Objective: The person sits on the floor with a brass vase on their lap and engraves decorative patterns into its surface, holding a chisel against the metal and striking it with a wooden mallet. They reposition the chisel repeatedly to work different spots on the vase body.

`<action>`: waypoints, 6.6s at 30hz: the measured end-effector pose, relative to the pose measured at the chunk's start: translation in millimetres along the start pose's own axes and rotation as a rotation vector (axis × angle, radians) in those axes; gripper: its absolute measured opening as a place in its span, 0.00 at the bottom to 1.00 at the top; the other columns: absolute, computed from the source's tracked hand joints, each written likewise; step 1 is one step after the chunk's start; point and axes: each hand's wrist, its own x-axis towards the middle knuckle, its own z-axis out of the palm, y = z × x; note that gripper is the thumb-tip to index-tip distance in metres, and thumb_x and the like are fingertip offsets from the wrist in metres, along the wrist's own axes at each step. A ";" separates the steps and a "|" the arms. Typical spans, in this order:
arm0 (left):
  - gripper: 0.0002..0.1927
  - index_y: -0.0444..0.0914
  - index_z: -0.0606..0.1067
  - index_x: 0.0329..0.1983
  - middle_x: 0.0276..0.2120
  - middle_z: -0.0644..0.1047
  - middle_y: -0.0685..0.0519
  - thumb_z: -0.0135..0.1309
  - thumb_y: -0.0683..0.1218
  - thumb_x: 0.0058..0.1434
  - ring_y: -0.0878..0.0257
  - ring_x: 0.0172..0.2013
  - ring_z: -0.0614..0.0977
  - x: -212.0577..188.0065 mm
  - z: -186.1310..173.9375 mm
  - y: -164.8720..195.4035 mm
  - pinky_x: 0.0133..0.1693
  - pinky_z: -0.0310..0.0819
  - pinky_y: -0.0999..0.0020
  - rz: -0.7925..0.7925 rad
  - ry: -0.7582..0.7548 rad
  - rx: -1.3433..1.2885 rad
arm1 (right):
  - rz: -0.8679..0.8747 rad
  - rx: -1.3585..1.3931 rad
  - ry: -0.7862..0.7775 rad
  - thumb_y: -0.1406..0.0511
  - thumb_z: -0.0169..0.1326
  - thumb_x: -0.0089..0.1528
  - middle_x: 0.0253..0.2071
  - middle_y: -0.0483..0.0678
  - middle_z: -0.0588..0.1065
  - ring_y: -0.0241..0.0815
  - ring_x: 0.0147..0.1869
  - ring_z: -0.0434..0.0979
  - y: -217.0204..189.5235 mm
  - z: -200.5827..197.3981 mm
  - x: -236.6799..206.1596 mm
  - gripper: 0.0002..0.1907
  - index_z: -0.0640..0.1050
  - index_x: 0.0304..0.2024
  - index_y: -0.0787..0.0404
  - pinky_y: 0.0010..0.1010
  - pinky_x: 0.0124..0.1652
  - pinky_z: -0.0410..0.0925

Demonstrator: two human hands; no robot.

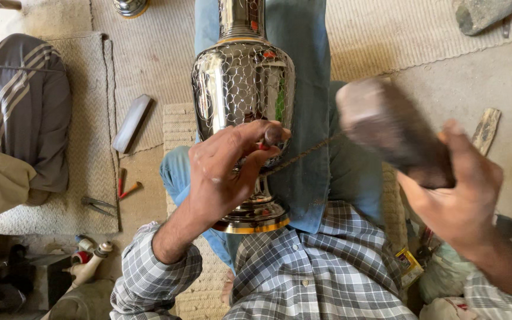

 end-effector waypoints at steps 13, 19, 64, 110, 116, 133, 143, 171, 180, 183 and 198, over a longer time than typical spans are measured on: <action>0.20 0.27 0.69 0.51 0.40 0.81 0.43 0.61 0.30 0.58 0.57 0.36 0.86 -38.8 23.0 -17.5 0.33 0.80 0.67 0.025 0.244 0.017 | -0.322 -0.355 -0.476 0.76 0.62 0.44 0.37 0.48 0.74 0.45 0.33 0.75 -67.7 -61.8 100.8 0.50 0.72 0.69 0.41 0.37 0.34 0.74; 0.19 0.30 0.67 0.45 0.38 0.81 0.41 0.64 0.34 0.56 0.58 0.34 0.86 -52.2 23.6 -25.5 0.31 0.78 0.67 0.057 0.231 0.064 | -0.403 -0.455 -0.596 0.76 0.63 0.43 0.35 0.47 0.74 0.42 0.30 0.72 -65.6 -66.3 108.8 0.52 0.69 0.68 0.37 0.34 0.30 0.71; 0.18 0.37 0.73 0.56 0.45 0.83 0.53 0.62 0.38 0.65 0.60 0.37 0.86 19.3 -8.4 1.9 0.35 0.82 0.64 0.016 -0.293 0.077 | 0.113 -0.075 -0.232 0.71 0.63 0.60 0.46 0.52 0.77 0.41 0.41 0.80 -18.3 -40.7 38.3 0.33 0.66 0.65 0.52 0.29 0.39 0.72; 0.21 0.48 0.76 0.61 0.36 0.85 0.57 0.57 0.43 0.64 0.71 0.27 0.86 88.6 21.7 -14.3 0.22 0.74 0.68 0.139 -1.057 -0.166 | 0.285 0.446 0.379 0.80 0.60 0.59 0.45 0.52 0.70 0.39 0.43 0.74 -18.4 127.0 -95.3 0.21 0.62 0.47 0.71 0.26 0.39 0.73; 0.26 0.48 0.75 0.61 0.33 0.86 0.58 0.59 0.46 0.57 0.68 0.24 0.85 89.4 26.1 -16.6 0.21 0.76 0.66 0.077 -1.190 -0.117 | 0.466 0.465 0.428 0.83 0.58 0.65 0.43 0.53 0.70 0.41 0.43 0.74 -22.1 112.4 -86.1 0.19 0.63 0.50 0.68 0.29 0.44 0.72; 0.24 0.51 0.77 0.59 0.35 0.86 0.59 0.60 0.48 0.58 0.70 0.27 0.85 80.4 20.3 -14.0 0.22 0.77 0.69 0.113 -1.089 -0.174 | 0.389 0.378 0.352 0.78 0.59 0.60 0.42 0.51 0.74 0.41 0.39 0.76 -27.5 110.6 -80.0 0.12 0.71 0.43 0.69 0.28 0.38 0.70; 0.17 0.45 0.79 0.57 0.47 0.85 0.57 0.55 0.37 0.66 0.70 0.38 0.89 79.2 5.8 -6.4 0.23 0.74 0.73 0.047 -0.794 -0.233 | 0.375 0.398 0.318 0.80 0.59 0.59 0.43 0.54 0.75 0.41 0.41 0.77 -20.8 111.3 -92.3 0.18 0.67 0.48 0.72 0.30 0.38 0.73; 0.23 0.44 0.68 0.63 0.52 0.82 0.58 0.59 0.44 0.67 0.59 0.46 0.88 56.1 -5.9 8.9 0.40 0.84 0.63 -0.024 -0.543 -0.022 | 0.452 0.564 0.401 0.77 0.60 0.69 0.45 0.55 0.73 0.41 0.37 0.78 -31.7 57.9 -82.8 0.48 0.40 0.75 0.57 0.31 0.42 0.74; 0.29 0.47 0.73 0.65 0.53 0.83 0.55 0.62 0.42 0.59 0.61 0.36 0.88 70.6 2.7 2.4 0.27 0.82 0.64 0.053 -0.761 0.086 | 0.632 0.652 0.181 0.78 0.63 0.61 0.40 0.54 0.76 0.40 0.42 0.79 -36.4 69.7 -59.1 0.31 0.60 0.61 0.68 0.27 0.44 0.74; 0.28 0.47 0.74 0.64 0.52 0.83 0.56 0.62 0.44 0.58 0.63 0.34 0.88 76.2 8.0 -0.7 0.27 0.82 0.66 0.049 -0.856 0.019 | 0.261 -0.064 0.044 0.77 0.66 0.44 0.39 0.67 0.75 0.54 0.40 0.77 -36.7 81.5 -71.9 0.41 0.61 0.57 0.74 0.39 0.40 0.72; 0.26 0.47 0.76 0.62 0.39 0.86 0.58 0.60 0.44 0.58 0.68 0.29 0.87 82.3 20.1 -6.8 0.23 0.79 0.68 0.102 -1.025 -0.101 | 0.494 0.785 0.398 0.78 0.60 0.62 0.44 0.53 0.74 0.42 0.42 0.77 -20.1 126.1 -125.7 0.31 0.60 0.62 0.66 0.30 0.38 0.75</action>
